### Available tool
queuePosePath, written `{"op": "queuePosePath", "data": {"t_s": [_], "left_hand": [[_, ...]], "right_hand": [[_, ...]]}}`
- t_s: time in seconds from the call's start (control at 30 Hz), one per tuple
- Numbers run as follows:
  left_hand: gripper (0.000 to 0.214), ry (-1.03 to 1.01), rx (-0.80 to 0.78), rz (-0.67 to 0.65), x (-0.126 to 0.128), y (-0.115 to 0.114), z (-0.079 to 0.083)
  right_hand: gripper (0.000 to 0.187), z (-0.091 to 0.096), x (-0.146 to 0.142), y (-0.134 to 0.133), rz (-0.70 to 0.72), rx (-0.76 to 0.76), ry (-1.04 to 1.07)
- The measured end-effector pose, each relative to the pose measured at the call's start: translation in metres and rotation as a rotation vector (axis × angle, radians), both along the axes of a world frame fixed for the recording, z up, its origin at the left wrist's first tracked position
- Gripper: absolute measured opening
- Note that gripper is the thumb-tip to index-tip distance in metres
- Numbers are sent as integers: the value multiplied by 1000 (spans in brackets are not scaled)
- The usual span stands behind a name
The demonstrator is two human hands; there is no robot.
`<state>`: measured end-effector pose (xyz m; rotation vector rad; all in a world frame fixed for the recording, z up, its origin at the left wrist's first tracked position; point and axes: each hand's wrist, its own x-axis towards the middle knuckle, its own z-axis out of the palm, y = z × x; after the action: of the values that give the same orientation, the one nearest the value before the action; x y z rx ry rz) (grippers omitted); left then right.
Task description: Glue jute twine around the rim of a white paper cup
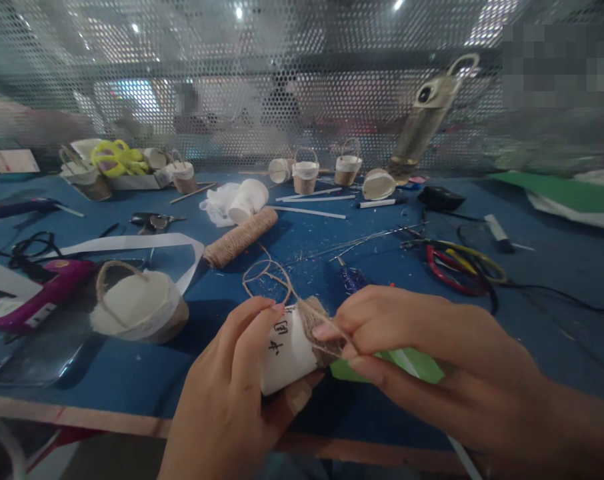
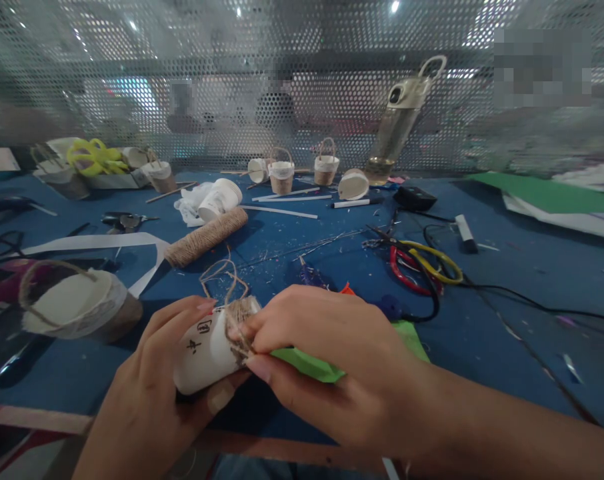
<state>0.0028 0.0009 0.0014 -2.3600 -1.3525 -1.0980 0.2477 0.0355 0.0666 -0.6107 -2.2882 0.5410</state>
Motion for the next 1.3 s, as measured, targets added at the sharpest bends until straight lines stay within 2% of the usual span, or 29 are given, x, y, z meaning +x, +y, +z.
{"op": "queuePosePath", "data": {"t_s": [0.2,0.4,0.63,0.9,1.13,1.3], "left_hand": [[45,7,7,22,0,-1,1],[44,41,7,37,0,-1,0],[48,114,17,34,1,1,-1],[52,62,-33,28,2,0,1],[59,58,-33,30,2,0,3],[52,69,-27,11,1,1,3]], "right_hand": [[16,0,-1,-1,26,51,-39],[15,-4,-2,3,41,99,11],[10,-12,1,5,10,81,-6],[13,-13,0,0,17,178,8],[9,-16,1,5,-16,148,-3],[11,-16,1,5,-48,128,-67]]}}
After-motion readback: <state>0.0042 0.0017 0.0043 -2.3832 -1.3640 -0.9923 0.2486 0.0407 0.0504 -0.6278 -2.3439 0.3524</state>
